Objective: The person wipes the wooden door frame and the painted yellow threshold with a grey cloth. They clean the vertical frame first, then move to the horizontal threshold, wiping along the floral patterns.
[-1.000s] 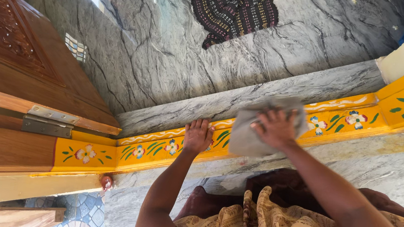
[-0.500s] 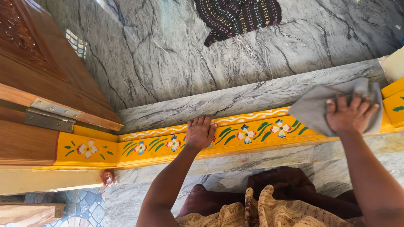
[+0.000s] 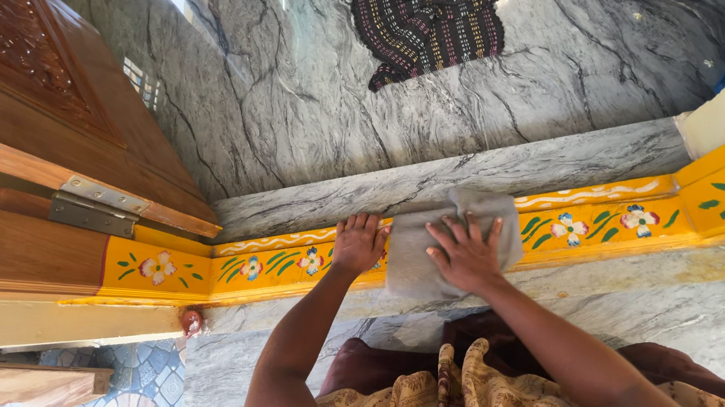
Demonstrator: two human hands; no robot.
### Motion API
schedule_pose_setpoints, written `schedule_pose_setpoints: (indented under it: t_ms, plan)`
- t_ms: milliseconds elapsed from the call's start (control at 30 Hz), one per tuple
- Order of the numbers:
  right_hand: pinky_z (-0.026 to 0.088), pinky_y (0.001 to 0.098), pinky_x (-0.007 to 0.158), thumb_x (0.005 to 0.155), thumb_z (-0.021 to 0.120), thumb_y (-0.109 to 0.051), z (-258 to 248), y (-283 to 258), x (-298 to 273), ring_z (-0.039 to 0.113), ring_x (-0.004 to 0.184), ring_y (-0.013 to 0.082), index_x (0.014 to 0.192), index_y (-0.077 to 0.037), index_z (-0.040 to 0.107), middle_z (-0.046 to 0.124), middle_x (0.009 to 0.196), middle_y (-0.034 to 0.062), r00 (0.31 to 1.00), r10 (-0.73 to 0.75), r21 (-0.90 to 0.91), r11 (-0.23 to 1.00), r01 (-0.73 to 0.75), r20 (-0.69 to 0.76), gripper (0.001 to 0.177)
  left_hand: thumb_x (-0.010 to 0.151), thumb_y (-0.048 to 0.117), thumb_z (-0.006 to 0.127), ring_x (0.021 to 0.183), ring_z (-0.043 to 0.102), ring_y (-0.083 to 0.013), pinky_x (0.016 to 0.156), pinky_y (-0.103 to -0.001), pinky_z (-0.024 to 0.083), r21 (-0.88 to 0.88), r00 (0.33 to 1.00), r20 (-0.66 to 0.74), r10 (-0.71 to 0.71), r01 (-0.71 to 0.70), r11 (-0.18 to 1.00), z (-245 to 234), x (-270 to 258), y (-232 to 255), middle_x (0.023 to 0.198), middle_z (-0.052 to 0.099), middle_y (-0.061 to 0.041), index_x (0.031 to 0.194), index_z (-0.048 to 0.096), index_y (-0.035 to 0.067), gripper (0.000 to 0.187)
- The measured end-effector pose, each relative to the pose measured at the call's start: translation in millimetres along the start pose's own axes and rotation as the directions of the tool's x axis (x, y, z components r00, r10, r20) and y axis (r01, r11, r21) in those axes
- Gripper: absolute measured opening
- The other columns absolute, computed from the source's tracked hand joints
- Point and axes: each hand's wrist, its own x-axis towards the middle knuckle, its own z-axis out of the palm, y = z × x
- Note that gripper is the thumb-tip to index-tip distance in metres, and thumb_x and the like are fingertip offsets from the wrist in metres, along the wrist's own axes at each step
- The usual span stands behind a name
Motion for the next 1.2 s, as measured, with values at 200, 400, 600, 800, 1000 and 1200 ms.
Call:
schedule_pose_setpoints:
  t_ms: [200, 400, 600, 800, 1000, 1200]
  plan:
    - [0.004, 0.0786, 0.116, 0.107, 0.018, -0.066, 0, 108, 33, 0.034, 0.144, 0.0390, 0.134, -0.021, 0.058, 0.044, 0.149, 0.0120, 0.958, 0.265, -0.092, 0.957, -0.275, -0.110, 0.066, 0.099, 0.040, 0.055, 0.109, 0.059, -0.0338, 0.093, -0.053, 0.042, -0.032, 1.000, -0.025, 0.001, -0.002, 0.999, -4, 0, 2, 0.116, 0.065, -0.012, 0.123, 0.063, 0.011, 0.038]
    - [0.006, 0.0766, 0.112, 0.104, 0.030, -0.062, 11, 270, 19, 0.031, 0.143, 0.0450, 0.136, -0.021, 0.062, 0.045, 0.150, 0.0189, 0.742, 0.583, -0.050, 0.774, -0.631, -0.330, 0.061, 0.100, 0.039, 0.055, 0.108, 0.060, -0.0332, 0.092, -0.053, 0.042, -0.061, 1.000, -0.028, -0.001, 0.000, 0.998, -11, 1, 4, 0.114, 0.065, -0.012, 0.123, 0.064, 0.011, 0.038]
    - [0.005, 0.0704, 0.118, 0.105, 0.031, -0.066, 13, 290, 12, 0.025, 0.152, 0.0488, 0.143, -0.018, 0.050, 0.037, 0.153, 0.0212, 0.710, 0.620, 0.035, 0.760, -0.648, -0.334, 0.064, 0.100, 0.040, 0.056, 0.111, 0.059, -0.0337, 0.093, -0.054, 0.041, -0.055, 1.000, 0.006, -0.016, 0.016, 0.998, -11, 3, 4, 0.117, 0.065, -0.013, 0.126, 0.062, 0.010, 0.040]
    - [-0.011, 0.0759, 0.114, 0.097, 0.005, -0.077, -1, 181, 25, -0.005, 0.155, 0.0478, 0.161, -0.040, 0.021, 0.001, 0.173, 0.0033, 0.836, 0.544, -0.038, 0.836, -0.547, -0.065, 0.075, 0.099, 0.039, 0.057, 0.113, 0.057, -0.0342, 0.096, -0.055, 0.041, -0.075, 0.998, -0.049, -0.050, 0.046, 0.996, -7, 2, 7, 0.118, 0.063, -0.015, 0.136, 0.056, 0.008, 0.049]
    - [-0.009, 0.0747, 0.115, 0.098, 0.016, -0.070, 2, 43, 12, 0.001, 0.154, 0.0453, 0.162, -0.037, 0.013, 0.001, 0.172, 0.0086, 0.976, 0.207, -0.073, 0.975, -0.212, -0.076, 0.072, 0.100, 0.032, 0.059, 0.111, 0.051, -0.0340, 0.093, -0.061, 0.035, -0.044, 0.987, -0.158, -0.003, -0.004, 0.999, -20, 22, 54, 0.117, 0.057, -0.016, 0.138, 0.058, 0.009, 0.044]
    - [0.003, 0.0730, 0.112, 0.085, 0.048, -0.055, 44, 41, 12, 0.016, 0.148, 0.0473, 0.156, -0.012, 0.027, 0.018, 0.163, 0.0234, 0.846, -0.164, 0.071, 0.970, 0.230, -0.507, 0.086, 0.104, 0.032, 0.052, 0.129, 0.048, -0.0378, 0.106, -0.054, 0.037, -0.449, 0.944, -0.215, 0.249, -0.322, 0.834, -9, 34, 156, 0.146, 0.048, -0.022, 0.144, 0.049, 0.006, 0.047]
